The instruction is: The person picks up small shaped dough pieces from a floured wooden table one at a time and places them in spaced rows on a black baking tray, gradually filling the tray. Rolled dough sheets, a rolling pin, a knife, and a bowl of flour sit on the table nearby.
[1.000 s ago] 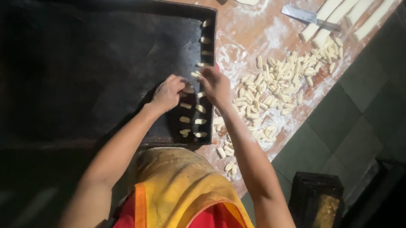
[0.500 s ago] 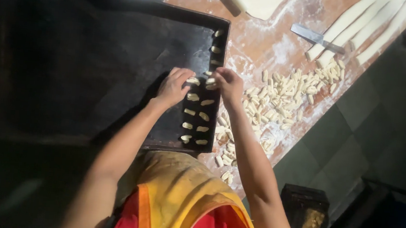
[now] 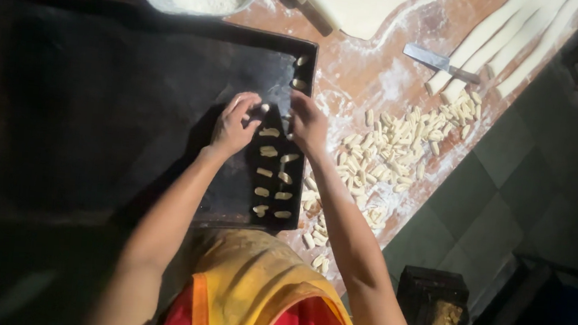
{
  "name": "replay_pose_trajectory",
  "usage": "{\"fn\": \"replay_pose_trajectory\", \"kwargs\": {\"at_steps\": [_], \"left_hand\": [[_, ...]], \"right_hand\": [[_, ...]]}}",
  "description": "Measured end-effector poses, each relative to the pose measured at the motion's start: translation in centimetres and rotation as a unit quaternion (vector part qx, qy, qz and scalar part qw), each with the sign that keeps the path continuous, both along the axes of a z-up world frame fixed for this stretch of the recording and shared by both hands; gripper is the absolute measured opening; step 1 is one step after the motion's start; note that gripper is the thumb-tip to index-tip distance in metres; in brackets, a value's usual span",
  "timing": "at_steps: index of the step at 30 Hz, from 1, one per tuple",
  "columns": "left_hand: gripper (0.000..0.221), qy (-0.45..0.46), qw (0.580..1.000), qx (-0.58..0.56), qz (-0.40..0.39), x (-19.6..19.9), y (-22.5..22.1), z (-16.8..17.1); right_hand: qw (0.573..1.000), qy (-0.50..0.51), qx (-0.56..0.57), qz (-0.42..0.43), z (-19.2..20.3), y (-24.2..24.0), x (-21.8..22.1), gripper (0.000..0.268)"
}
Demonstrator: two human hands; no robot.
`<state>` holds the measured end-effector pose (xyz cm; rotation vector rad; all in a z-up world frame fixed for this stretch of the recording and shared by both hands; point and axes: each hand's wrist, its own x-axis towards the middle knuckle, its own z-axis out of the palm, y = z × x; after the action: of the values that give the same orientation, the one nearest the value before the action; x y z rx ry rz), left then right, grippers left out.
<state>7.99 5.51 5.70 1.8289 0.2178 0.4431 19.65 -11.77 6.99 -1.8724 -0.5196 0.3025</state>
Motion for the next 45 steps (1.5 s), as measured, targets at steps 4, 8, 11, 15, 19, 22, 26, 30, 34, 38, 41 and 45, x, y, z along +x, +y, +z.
{"fn": "replay_pose_trajectory", "kwargs": {"at_steps": [4,8,11,15,19,22,26,30,34,38,41,45], "left_hand": [[0.051,-0.043,0.998,0.035,0.011,1.7,0.5,-2.4],[0.037,-0.069,0.984,0.159,-0.035,4.1,0.4,-5.5],[0.023,-0.061,0.985,0.141,-0.075,4.7,0.0,-5.5],[0.03,-0.091,0.963,0.19,-0.165,4.2,0.1,-2.1],[0.027,-0.101,0.948,0.222,-0.205,3.8,-0.3,-0.8],[0.035,-0.075,0.943,0.287,-0.152,3.7,-0.3,-1.4],[0.035,-0.029,0.946,0.286,-0.151,4.2,-1.9,-0.2],[0.032,-0.002,0.964,0.215,-0.155,2.9,-9.3,6.1],[0.046,0.089,0.938,0.178,-0.285,2.2,-16.7,1.8],[0.054,0.123,0.882,0.352,-0.288,2.0,-21.0,-4.3],[0.045,0.203,0.859,0.382,-0.275,2.2,-21.0,-8.6],[0.039,0.243,0.839,0.381,-0.302,1.0,-21.6,-6.6]], "right_hand": [[0.997,0.008,-0.028,-0.071,2.9,-6.2,-4.5,0.031],[0.975,0.042,-0.047,-0.212,1.0,-16.6,-10.7,0.016],[0.938,0.085,-0.016,-0.335,-1.4,-23.9,-17.2,0.016],[0.832,0.201,0.116,-0.504,-5.3,-31.1,-26.3,0.02],[0.787,0.211,0.121,-0.567,-5.6,-32.0,-29.6,0.021],[0.787,0.209,0.117,-0.569,-5.8,-31.3,-29.4,0.02],[0.842,0.179,0.024,-0.509,-3.6,-30.6,-26.0,0.022],[0.894,0.067,-0.152,-0.416,-2.0,-32.1,-22.1,0.026],[0.904,0.038,-0.172,-0.389,-3.0,-35.5,-18.3,0.03],[0.908,0.005,-0.194,-0.372,-4.5,-38.6,-14.8,0.035],[0.921,-0.015,-0.201,-0.334,-4.9,-39.0,-12.0,0.039],[0.915,0.034,-0.28,-0.289,-4.4,-36.9,-9.7,0.053]]}}
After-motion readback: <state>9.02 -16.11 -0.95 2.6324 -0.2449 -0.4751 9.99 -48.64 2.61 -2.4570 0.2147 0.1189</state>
